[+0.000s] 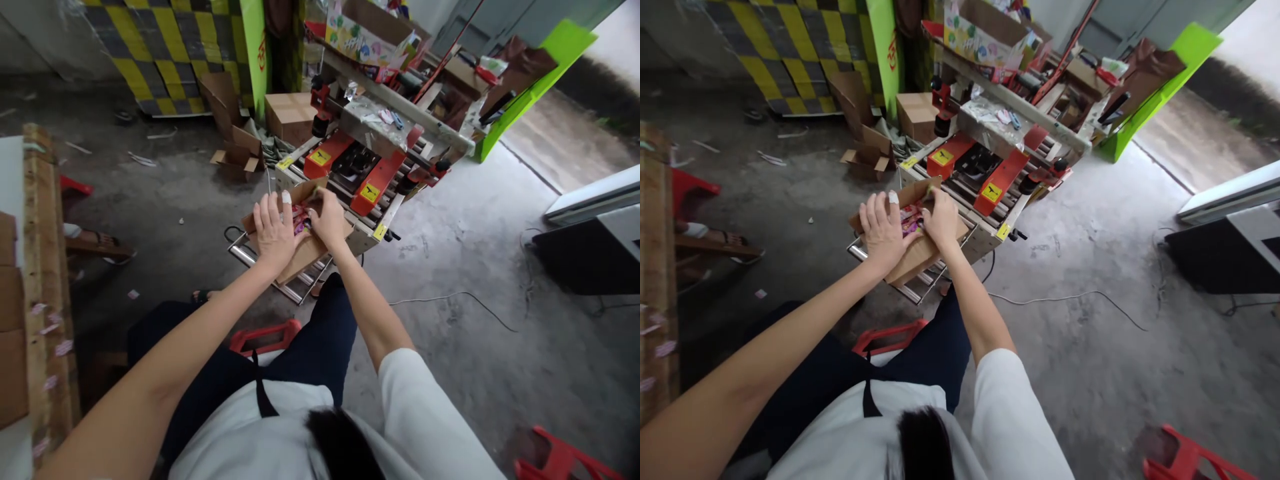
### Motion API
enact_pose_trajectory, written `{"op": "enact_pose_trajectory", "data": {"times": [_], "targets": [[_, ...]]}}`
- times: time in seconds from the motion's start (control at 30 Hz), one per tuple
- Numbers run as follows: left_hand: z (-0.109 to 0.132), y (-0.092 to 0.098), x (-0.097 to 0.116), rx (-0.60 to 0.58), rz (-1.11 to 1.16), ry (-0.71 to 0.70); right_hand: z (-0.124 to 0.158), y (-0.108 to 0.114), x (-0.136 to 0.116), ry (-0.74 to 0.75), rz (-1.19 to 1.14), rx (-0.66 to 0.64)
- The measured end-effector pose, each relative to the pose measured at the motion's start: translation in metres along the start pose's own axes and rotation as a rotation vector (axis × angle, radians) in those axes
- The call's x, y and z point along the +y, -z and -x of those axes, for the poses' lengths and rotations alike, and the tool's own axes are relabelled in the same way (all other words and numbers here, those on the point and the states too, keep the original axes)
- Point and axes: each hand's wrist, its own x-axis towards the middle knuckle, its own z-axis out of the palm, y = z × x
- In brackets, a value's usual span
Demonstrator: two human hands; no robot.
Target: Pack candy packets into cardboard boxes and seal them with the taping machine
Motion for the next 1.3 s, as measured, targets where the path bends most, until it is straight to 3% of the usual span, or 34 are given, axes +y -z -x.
{"op": "enact_pose_trajectory", "data": {"times": [0.17, 0.3, 0.37, 0.43, 0.53, 0.6, 0.7, 0.77, 0.9, 1.0, 1.07, 1.17, 1.3], "targets": [[0.002, 0.004, 0.000, -0.044, -0.049, 0.013, -0.011, -0.003, -0.018, 0.272, 0.108, -0.420], [0.002, 0.007, -0.001, -0.071, -0.068, 0.021, -0.021, -0.002, -0.020, 0.313, 0.150, -0.545], [0.001, 0.006, -0.003, -0.040, -0.074, 0.018, -0.017, 0.002, -0.014, 0.320, 0.065, -0.446], [0.000, 0.005, -0.004, 0.000, -0.080, 0.010, 0.000, 0.005, -0.005, 0.244, 0.000, -0.180], [0.001, 0.003, -0.003, 0.030, -0.092, 0.008, 0.047, -0.004, 0.006, -0.049, 0.033, 0.257], [0.005, 0.002, 0.002, -0.005, -0.105, 0.009, 0.083, -0.019, 0.007, -0.230, 0.044, 0.349], [0.014, 0.006, 0.013, -0.158, -0.120, -0.036, 0.118, -0.044, 0.003, -0.367, -0.036, 0.242], [0.014, 0.012, 0.015, -0.249, -0.144, -0.083, 0.122, -0.053, 0.001, -0.400, -0.078, 0.144], [-0.018, 0.026, -0.008, -0.389, -0.122, -0.179, 0.097, -0.042, 0.015, -0.364, -0.176, 0.003], [-0.052, 0.018, -0.038, -0.520, 0.099, -0.240, 0.074, -0.022, 0.033, -0.277, -0.251, -0.113], [-0.061, 0.001, -0.053, -0.456, 0.243, -0.214, 0.063, -0.014, 0.042, -0.230, -0.290, -0.164], [-0.044, -0.031, -0.061, -0.314, 0.322, -0.126, 0.054, -0.013, 0.047, -0.222, -0.414, -0.152], [-0.015, -0.046, -0.053, -0.363, 0.292, -0.187, 0.048, -0.022, 0.047, -0.201, -0.486, -0.094]]}}
